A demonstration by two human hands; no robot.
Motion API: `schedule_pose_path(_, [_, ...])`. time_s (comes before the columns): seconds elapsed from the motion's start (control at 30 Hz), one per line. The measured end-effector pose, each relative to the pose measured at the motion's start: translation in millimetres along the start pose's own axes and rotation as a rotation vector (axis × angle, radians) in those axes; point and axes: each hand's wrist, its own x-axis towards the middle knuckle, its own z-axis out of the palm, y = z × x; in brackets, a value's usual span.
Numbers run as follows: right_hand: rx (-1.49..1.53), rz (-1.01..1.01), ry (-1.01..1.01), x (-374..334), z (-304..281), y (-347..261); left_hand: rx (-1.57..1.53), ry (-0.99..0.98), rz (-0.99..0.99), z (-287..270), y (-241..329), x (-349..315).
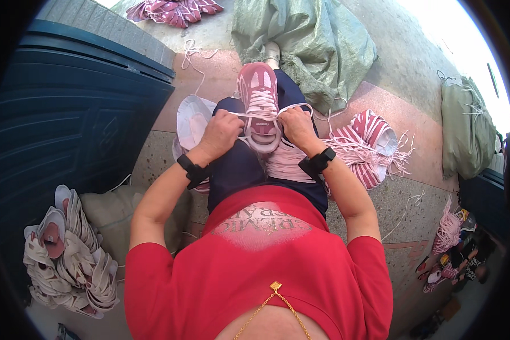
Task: The person sits on the ground and laces a pink shoe with white shoelaces. They thread the laces through the eyelets, pull them tight, and tie a knot. The person then picks up a second pink shoe and begins the same lacing process.
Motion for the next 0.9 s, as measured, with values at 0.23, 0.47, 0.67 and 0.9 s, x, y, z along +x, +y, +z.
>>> schedule_pose_path(0.23, [-0.108, -0.013, 0.102, 0.4, -0.8, -13.0, 0.285, -0.271, 0.096, 16.3, 4.9, -15.6])
schedule_pose_path(0.47, [-0.173, 0.022, 0.216, -8.1, 3.4, -9.1, -0.984, -0.093, -0.698, -35.9, -51.3, 3.3])
schedule_pose_path(0.67, [-0.225, -0.046, 0.138, -6.5, -15.4, -27.8, -1.667, 0.513, -0.696, -141.4, -127.4, 16.6])
schedule_pose_path(0.9, [-0.168, 0.041, 0.048, -8.3, -9.0, -17.3, -0.932, -0.023, -0.645, -58.0, -50.8, 16.5])
